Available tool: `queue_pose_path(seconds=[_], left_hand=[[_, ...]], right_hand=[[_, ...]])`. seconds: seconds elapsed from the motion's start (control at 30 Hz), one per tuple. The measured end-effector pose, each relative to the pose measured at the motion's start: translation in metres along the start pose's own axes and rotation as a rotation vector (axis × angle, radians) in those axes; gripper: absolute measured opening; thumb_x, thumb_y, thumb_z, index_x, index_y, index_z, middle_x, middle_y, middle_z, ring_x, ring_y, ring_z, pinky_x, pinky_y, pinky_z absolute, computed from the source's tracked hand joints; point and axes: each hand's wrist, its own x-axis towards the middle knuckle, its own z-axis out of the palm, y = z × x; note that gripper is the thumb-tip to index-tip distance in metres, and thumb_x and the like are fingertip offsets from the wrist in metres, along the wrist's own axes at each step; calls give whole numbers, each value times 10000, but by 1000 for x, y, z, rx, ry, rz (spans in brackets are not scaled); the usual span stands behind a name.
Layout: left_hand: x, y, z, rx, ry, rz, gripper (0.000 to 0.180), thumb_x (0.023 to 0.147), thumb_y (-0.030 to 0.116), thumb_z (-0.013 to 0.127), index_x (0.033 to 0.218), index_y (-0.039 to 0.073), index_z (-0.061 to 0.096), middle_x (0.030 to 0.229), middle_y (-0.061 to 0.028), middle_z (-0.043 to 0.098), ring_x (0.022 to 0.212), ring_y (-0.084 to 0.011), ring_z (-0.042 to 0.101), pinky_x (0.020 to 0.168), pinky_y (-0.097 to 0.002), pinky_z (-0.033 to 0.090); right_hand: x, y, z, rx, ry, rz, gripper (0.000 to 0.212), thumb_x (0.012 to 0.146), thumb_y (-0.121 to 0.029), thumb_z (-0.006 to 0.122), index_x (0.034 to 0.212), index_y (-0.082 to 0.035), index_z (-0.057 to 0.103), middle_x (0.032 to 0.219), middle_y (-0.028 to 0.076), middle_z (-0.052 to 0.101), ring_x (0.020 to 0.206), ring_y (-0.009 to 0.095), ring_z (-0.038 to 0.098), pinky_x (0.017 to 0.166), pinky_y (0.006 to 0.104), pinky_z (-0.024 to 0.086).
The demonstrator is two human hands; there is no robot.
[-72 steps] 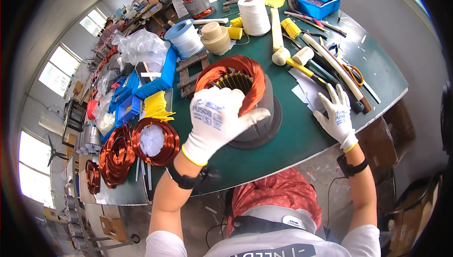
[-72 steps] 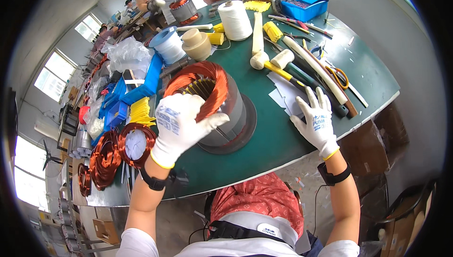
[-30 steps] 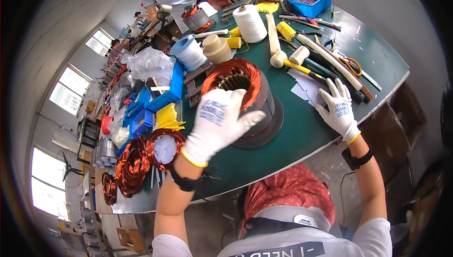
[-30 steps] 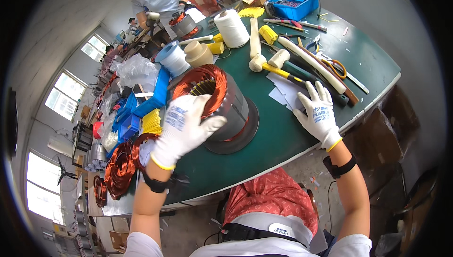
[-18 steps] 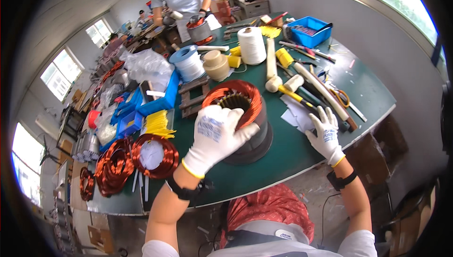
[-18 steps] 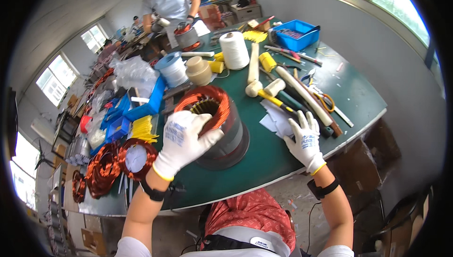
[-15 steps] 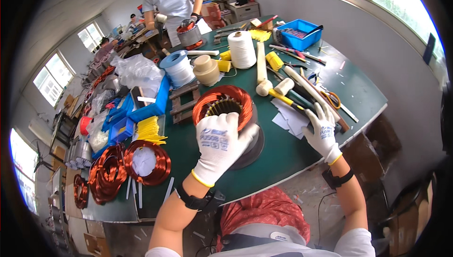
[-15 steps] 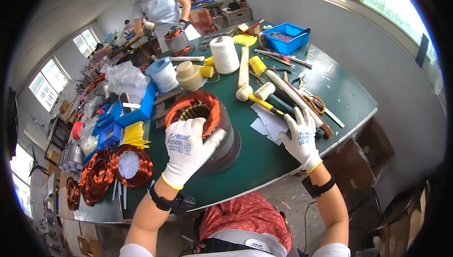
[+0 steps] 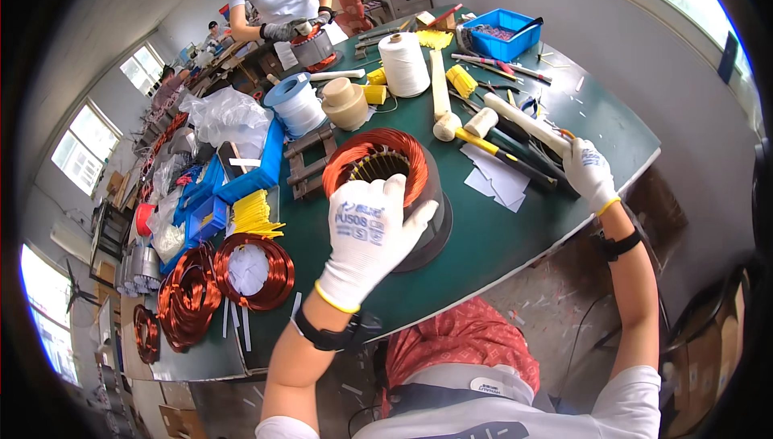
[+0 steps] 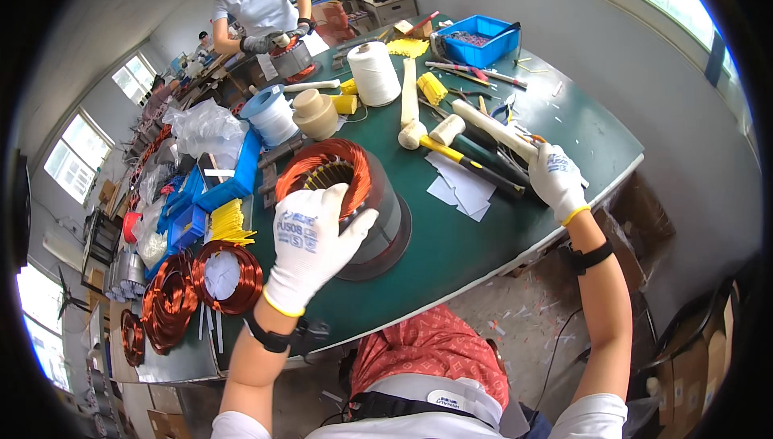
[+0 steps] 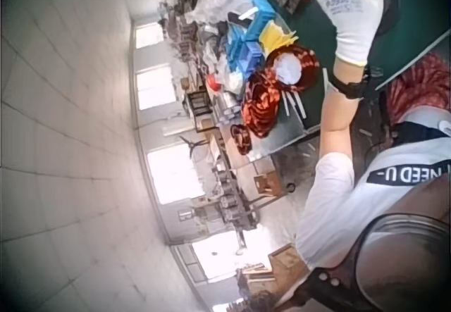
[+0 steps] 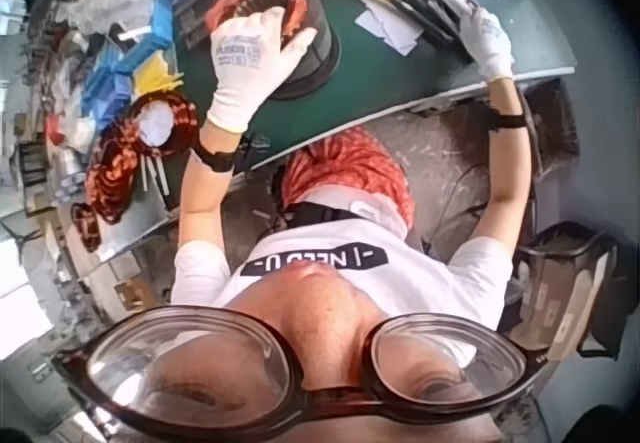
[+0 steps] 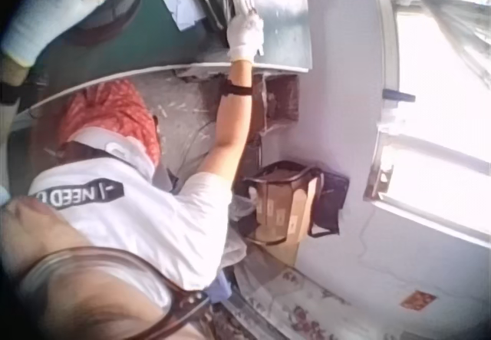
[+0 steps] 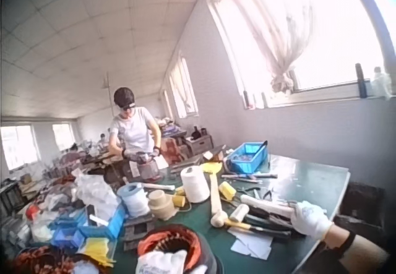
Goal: Manually inserting copper wire coils and insulation into a motor stator core.
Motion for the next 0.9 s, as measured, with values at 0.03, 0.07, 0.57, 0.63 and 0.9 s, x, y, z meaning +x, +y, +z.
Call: queue_pose_path(seconds=[0.03,0.07,0.57,0.63,0.9], left_hand=[[0,5,4,60,9,-42,317,789,327,765,904,54,652,724,-117,643,666,-309,622,653,-418,468],[-6,-2,9,31,92,-17,285,800,288,755,927,59,643,727,-110,643,670,-308,612,646,-430,445],[1,7,22,121,143,-50,275,880,313,660,728,85,635,630,-104,628,551,-301,597,567,-400,451],[-1,6,21,94,159,-66,247,873,272,659,697,101,637,626,-93,628,554,-292,595,568,-406,441],[-5,-20,16,-79,171,110,140,835,140,650,712,73,647,615,-80,609,552,-287,587,567,-401,440]], right_hand=[[-7,-3,-11,4,-5,11,292,963,-257,488,1028,-4,616,988,217,642,778,364,664,762,432,536],[-18,-18,-29,293,-125,143,297,966,-250,483,1075,2,597,963,185,641,737,322,660,712,402,538],[-137,-178,-105,1967,-684,284,829,983,-286,500,1564,-61,-47,951,147,592,597,159,587,555,279,492],[-143,-190,-105,1955,-689,195,811,993,-290,487,1564,-52,-38,948,146,589,613,160,592,567,288,500],[-161,-215,-89,1970,-564,151,821,1014,-387,430,1554,-78,-106,953,155,592,539,179,587,516,301,502]])
